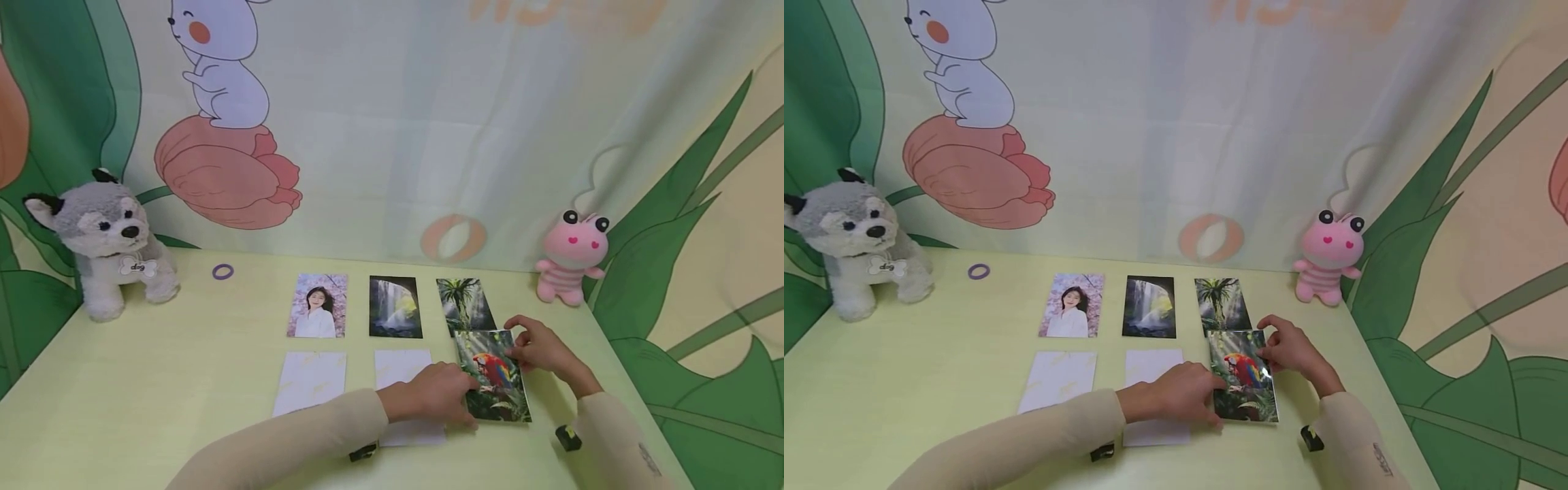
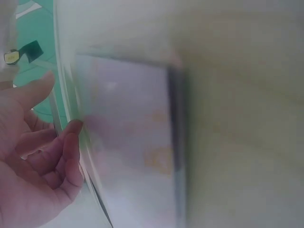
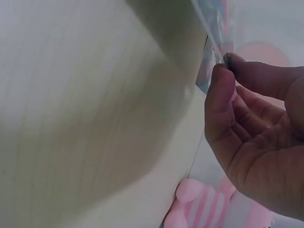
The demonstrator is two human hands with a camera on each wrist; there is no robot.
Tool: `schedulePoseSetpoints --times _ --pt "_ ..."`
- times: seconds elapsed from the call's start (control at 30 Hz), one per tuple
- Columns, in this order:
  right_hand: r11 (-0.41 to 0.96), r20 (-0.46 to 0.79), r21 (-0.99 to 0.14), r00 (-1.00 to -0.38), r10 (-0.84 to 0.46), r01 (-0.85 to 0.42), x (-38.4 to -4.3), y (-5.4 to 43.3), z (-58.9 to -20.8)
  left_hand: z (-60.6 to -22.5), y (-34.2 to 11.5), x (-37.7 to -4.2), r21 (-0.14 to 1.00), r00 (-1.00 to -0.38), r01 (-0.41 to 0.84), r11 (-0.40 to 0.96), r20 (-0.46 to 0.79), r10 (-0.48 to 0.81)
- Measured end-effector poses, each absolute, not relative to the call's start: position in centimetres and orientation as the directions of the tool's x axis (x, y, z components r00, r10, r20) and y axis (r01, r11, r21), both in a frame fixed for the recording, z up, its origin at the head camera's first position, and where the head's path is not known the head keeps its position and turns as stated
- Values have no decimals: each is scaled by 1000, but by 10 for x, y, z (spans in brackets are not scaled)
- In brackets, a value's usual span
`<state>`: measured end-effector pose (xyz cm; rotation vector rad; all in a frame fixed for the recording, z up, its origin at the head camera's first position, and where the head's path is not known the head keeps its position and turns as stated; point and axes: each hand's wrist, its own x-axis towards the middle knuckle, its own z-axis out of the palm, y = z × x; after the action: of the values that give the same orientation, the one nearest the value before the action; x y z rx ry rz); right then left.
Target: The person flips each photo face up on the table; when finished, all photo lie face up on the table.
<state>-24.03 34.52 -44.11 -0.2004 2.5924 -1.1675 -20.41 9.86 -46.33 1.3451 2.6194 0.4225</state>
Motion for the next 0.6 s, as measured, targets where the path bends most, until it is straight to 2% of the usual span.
schedulePoseSetpoints --times 0.17,0.33,0.6 --pt "715 -234 -699 -950 -208 15 -241 342 -440 -464 104 -198 314 -605 750 582 -30 795" --pt "747 -289 -662 -939 -185 57 -238 339 -441 -466 110 -190 320 -603 743 588 -59 795" --pt "786 -310 -614 -939 -147 80 -235 340 -453 -466 113 -185 327 -614 727 603 -81 785"
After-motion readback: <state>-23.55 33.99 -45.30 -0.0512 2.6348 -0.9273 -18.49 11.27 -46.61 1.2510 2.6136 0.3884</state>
